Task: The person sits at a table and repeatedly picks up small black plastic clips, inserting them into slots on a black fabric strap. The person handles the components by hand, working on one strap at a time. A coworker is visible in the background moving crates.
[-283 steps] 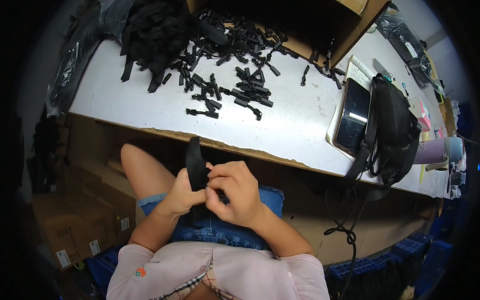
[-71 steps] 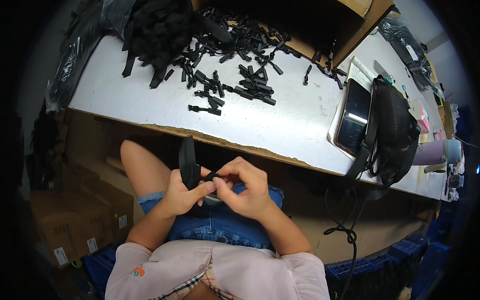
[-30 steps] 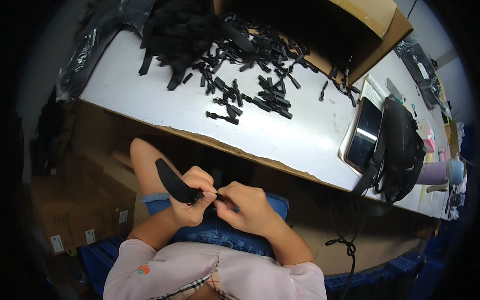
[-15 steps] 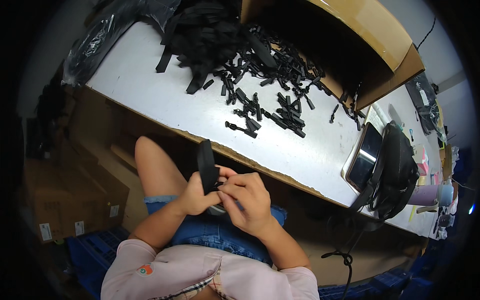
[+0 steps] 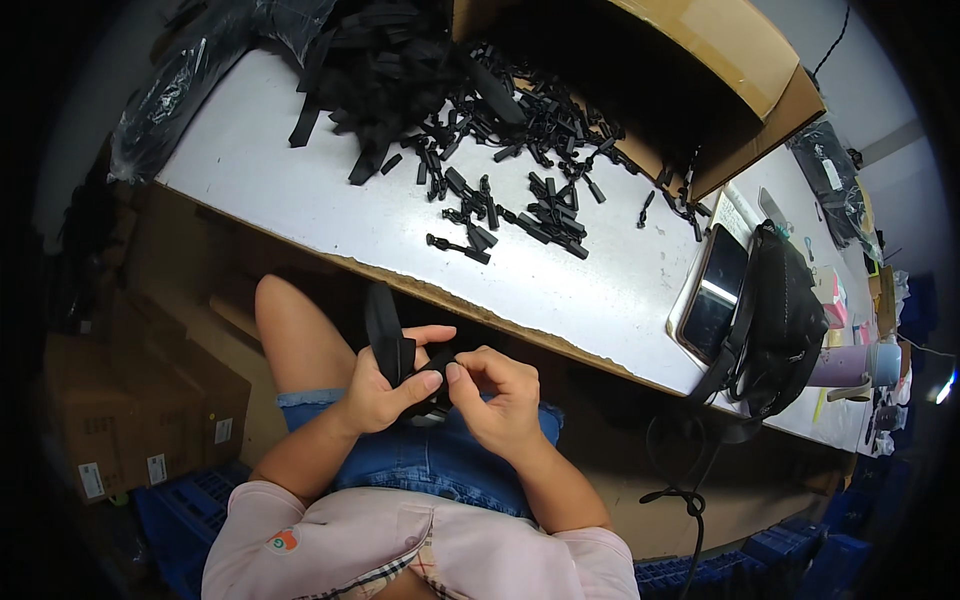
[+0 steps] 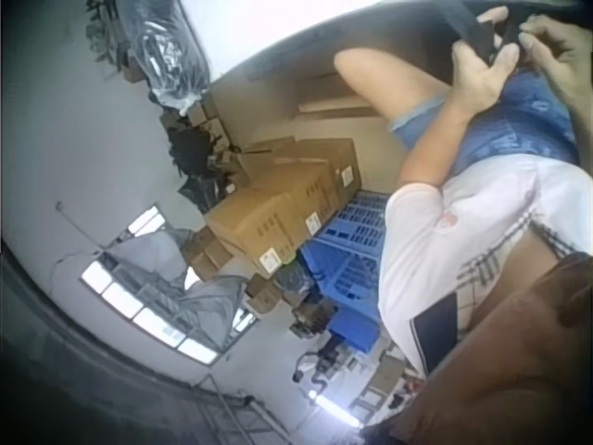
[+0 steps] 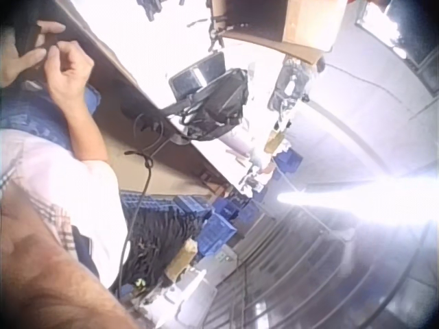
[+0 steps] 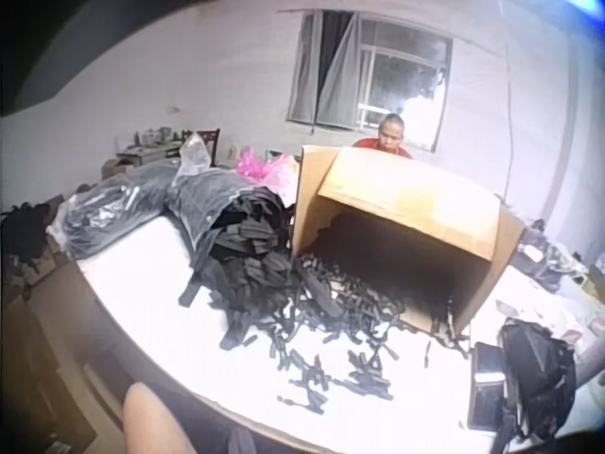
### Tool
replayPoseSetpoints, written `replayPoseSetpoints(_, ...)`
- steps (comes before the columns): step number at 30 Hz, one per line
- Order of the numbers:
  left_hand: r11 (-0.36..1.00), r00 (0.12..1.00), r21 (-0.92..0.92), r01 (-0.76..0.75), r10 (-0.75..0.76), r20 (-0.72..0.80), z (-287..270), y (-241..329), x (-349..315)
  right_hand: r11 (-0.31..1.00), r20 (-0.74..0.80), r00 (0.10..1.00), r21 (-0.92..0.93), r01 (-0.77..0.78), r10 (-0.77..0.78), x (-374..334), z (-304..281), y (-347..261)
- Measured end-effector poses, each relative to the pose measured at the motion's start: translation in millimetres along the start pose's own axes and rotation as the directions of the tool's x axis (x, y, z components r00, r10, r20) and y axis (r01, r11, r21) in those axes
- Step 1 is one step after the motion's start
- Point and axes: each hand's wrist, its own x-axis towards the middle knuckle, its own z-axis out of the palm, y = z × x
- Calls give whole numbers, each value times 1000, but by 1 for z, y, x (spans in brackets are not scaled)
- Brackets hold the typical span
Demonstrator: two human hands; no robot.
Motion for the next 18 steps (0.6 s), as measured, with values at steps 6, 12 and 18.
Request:
replayPoseSetpoints(6,957,981,-224,184,-192,-14,-6,-4,3,968,61,985,-182,172,-163,8,4,-2)
replayPoseSetpoints(12,885,886,290,-365,425,-183,-11,-12,2,995,71,997,-92,31,-25,17,13,0)
replayPoseSetpoints(18,798,792,381,-467,569,-222,-19,-11,5,916,227,915,152,-372,334,41,21,-10)
